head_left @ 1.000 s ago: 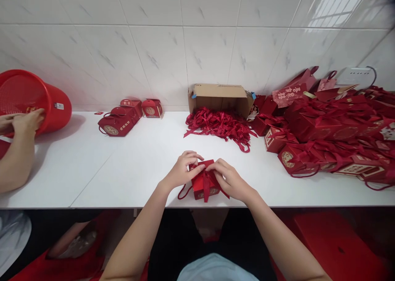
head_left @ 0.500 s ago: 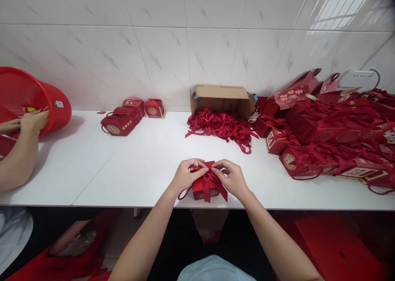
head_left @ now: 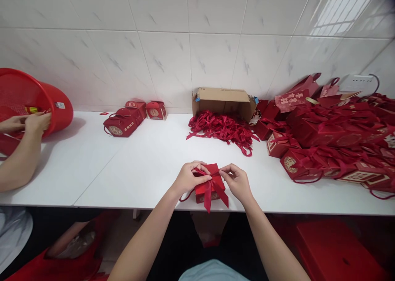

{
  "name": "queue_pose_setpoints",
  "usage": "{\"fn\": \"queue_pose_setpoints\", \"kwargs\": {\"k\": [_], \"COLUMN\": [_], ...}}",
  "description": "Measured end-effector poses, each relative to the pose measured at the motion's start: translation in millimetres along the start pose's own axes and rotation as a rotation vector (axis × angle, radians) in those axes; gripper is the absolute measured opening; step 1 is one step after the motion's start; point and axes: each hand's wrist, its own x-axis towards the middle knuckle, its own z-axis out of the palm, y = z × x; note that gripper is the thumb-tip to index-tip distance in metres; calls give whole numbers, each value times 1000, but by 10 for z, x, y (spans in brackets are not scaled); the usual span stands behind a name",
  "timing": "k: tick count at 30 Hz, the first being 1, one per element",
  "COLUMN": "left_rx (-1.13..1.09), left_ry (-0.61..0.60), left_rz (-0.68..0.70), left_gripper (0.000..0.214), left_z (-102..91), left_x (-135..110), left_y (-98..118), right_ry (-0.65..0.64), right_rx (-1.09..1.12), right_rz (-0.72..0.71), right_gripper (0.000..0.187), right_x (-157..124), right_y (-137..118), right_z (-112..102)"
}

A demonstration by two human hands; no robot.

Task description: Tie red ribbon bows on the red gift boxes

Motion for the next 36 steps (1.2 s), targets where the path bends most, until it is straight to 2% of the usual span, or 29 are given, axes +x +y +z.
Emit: {"fn": "queue_pose_setpoints", "kwargs": {"k": [7,11,18,36], "left_rx": [25,21,38,27], "left_ry": [21,56,39,5], "left_rz": [2,-20,-41,-65], "left_gripper": [20,16,15,13], "left_z": [20,67,70,34], "left_x": [-10,-12,-14,15], "left_y": [53,22,-5,-4], "right_ry": [4,26,74,139], "right_rx": [8,-6,-71,-72], "right_rz": [-19,-53,-126,-120], "right_gripper": [17,15,14,13], "right_x": [46,61,68,-15], "right_y": [10,12,30,119], "right_z": [11,-9,-48,-28]}}
